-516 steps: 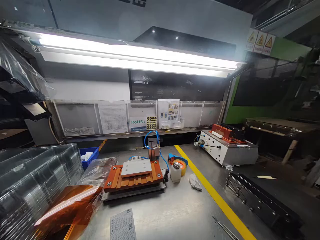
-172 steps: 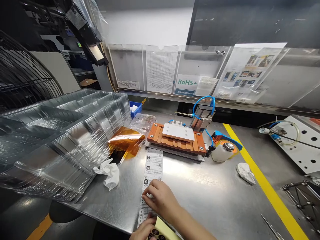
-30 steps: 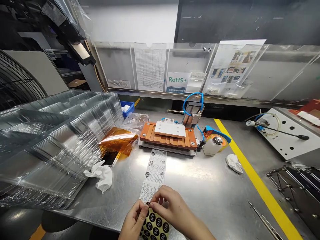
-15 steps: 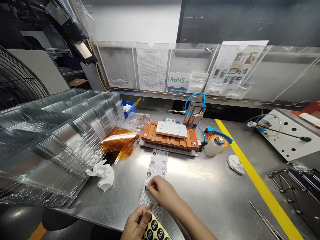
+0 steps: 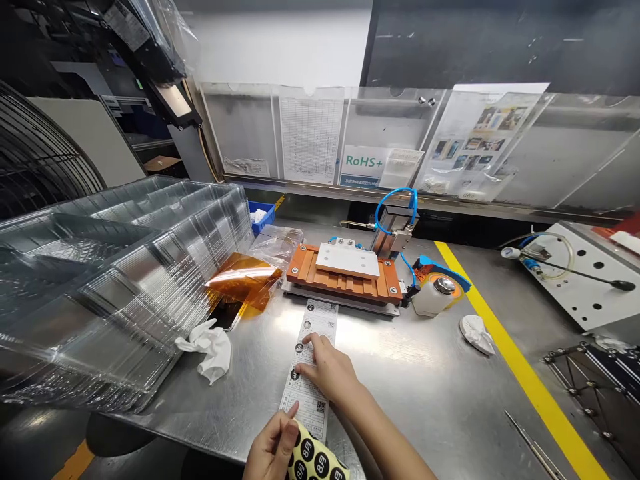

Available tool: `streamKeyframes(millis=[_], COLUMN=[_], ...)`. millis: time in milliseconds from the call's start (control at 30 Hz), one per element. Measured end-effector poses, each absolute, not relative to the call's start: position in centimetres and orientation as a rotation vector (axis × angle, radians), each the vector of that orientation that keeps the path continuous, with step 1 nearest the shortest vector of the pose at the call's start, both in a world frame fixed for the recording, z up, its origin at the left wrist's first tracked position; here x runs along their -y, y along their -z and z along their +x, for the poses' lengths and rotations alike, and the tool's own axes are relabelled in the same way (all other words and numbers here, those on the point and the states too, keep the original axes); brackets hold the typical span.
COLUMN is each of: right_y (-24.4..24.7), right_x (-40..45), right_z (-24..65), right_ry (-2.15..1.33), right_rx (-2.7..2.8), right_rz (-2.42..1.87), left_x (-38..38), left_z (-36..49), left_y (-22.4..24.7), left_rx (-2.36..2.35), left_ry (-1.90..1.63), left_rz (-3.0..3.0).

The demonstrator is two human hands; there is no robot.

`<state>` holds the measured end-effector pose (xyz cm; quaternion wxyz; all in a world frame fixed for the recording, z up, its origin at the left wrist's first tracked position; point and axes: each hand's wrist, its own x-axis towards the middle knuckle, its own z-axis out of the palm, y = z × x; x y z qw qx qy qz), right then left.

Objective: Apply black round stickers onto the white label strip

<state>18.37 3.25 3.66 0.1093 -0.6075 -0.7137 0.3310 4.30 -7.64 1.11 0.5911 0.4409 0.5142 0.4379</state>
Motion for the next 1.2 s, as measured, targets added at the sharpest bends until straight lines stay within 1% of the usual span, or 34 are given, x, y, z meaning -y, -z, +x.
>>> streamKeyframes(millis=[133, 267, 333, 433, 500, 700, 867, 967, 1033, 1200], right_y=[-3.2, -4.4, -5.4, -6.5, -6.7, -6.2, -7.5, -7.8, -7.2, -4.4], right_x=[-4.9, -4.3, -2.7, 0.1, 1.4, 2.3, 2.5, 2.0, 1.4, -0.2], right_z=[19.0, 19.8, 20.4, 21.5, 22.0, 22.2, 22.1, 22.1, 21.9, 20.0], right_ry=[-0.943, -1.026, -1.158, -1.492, -1.595, -1.411, -1.359, -1.296, -1.276, -1.238], right_rx=[2.088, 2.074, 2.040, 1.979, 1.937, 1.849, 1.874, 1.774, 1.755, 1.916], right_rz=[-1.716, -1.561, -1.476, -1.388, -1.374, -1.423, -1.333, -1.398, -1.456, -1.541], left_x=[7.6, 7.2, 7.1, 7.2, 7.3, 7.4, 7.2, 7.2, 7.4, 7.7], left_z=[4.2, 4.5, 4.6, 4.6, 4.5, 4.5, 4.8, 4.9, 5.0, 5.1], left_y=[-1.6, -0.7, -0.1, 0.2, 0.1, -0.6, -0.9, -0.6, -0.2, 1.1], left_rx=[-1.228, -1.245, -1.261, -1.262, -1.257, -1.240, -1.250, -1.266, -1.285, -1.332], left_ry=[-1.082, -1.135, -1.166, -1.147, -1.126, -1.092, -1.091, -1.111, -1.126, -1.152], left_rz=[0.988, 0.989, 1.031, 1.085, 1.123, 1.165, 1.145, 1.154, 1.200, 1.324])
